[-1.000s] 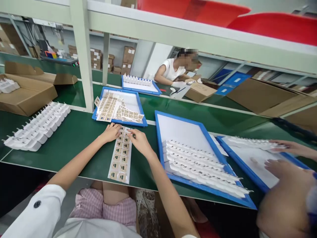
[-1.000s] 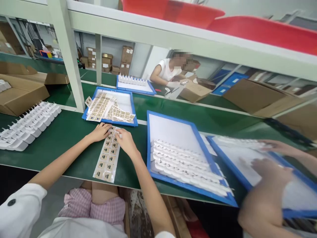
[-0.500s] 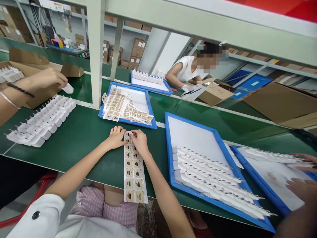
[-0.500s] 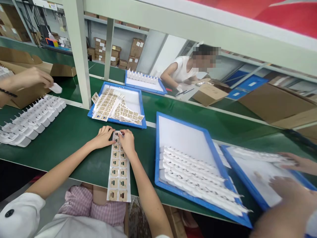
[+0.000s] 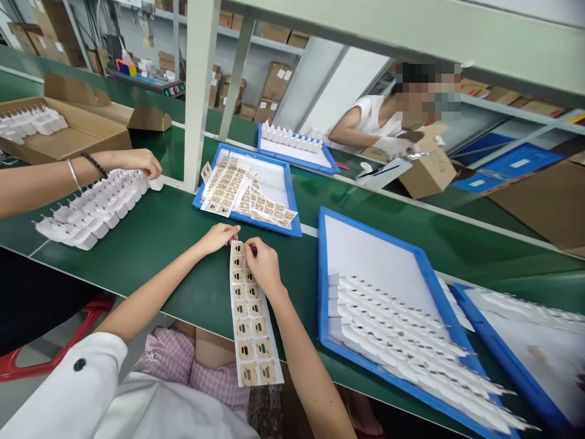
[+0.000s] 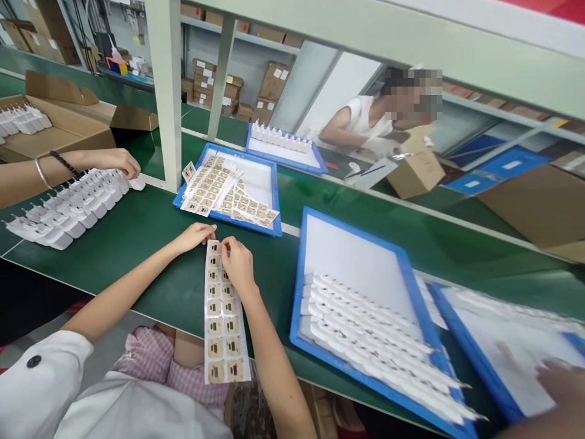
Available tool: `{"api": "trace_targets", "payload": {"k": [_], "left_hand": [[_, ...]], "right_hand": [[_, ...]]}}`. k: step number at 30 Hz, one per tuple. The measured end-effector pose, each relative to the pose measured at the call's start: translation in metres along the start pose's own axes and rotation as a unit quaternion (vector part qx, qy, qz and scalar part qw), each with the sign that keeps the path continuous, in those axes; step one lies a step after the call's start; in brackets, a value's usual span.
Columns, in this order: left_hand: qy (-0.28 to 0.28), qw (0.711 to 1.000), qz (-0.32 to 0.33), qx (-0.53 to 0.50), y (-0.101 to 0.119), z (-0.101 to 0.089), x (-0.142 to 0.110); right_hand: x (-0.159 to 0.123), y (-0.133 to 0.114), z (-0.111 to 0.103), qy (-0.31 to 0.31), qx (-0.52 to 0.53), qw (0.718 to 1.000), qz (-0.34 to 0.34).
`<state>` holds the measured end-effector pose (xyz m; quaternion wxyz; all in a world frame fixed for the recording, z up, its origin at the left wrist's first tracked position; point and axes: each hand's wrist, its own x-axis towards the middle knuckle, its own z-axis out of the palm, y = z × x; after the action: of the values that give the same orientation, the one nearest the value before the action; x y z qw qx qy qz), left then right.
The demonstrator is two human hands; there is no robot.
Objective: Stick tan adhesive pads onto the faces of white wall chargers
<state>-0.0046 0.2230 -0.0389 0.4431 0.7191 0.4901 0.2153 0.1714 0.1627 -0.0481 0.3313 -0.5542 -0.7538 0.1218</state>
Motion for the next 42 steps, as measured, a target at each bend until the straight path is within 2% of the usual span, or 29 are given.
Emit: {"api": "trace_targets", "payload": {"k": [5, 8, 14, 20, 26, 31, 36, 39, 42], "left_hand": [[-0.068, 0.995, 0.000, -0.073, 0.003, -0.016, -0.007], [-0.115, 0.989, 0.008, -0.096, 0.008, -0.025, -0.014], [-0.165, 0.979, 0.016, -0.116, 0.015, -0.030, -0.020], [-0.193, 0.977, 0.037, -0.079, 0.011, -0.031, -0.019], [-0.194, 0.979, 0.066, -0.006, -0.006, -0.033, -0.010], [-0.192, 0.977, 0.079, 0.042, -0.014, -0.037, -0.003], [-0.204, 0.972, 0.077, 0.092, -0.013, -0.043, 0.008], [-0.188, 0.970, 0.066, 0.140, -0.005, -0.043, 0.019], [-0.150, 0.966, 0.055, 0.203, 0.008, -0.042, 0.027]], "right_hand": [[-0.005, -0.017, -0.002, 0.003, 0.028, 0.994, -0.109], [-0.007, -0.023, -0.003, 0.017, 0.037, 0.989, -0.145], [-0.011, -0.026, -0.002, 0.021, 0.046, 0.984, -0.169], [-0.014, -0.031, -0.004, -0.002, 0.084, 0.985, -0.151], [-0.017, -0.038, -0.014, -0.046, 0.181, 0.979, -0.087], [-0.014, -0.037, -0.025, -0.044, 0.298, 0.953, 0.019], [-0.025, -0.043, -0.036, -0.049, 0.415, 0.897, 0.145], [-0.051, -0.053, -0.039, -0.073, 0.469, 0.853, 0.217], [-0.080, -0.061, -0.033, -0.101, 0.519, 0.800, 0.282]]}}
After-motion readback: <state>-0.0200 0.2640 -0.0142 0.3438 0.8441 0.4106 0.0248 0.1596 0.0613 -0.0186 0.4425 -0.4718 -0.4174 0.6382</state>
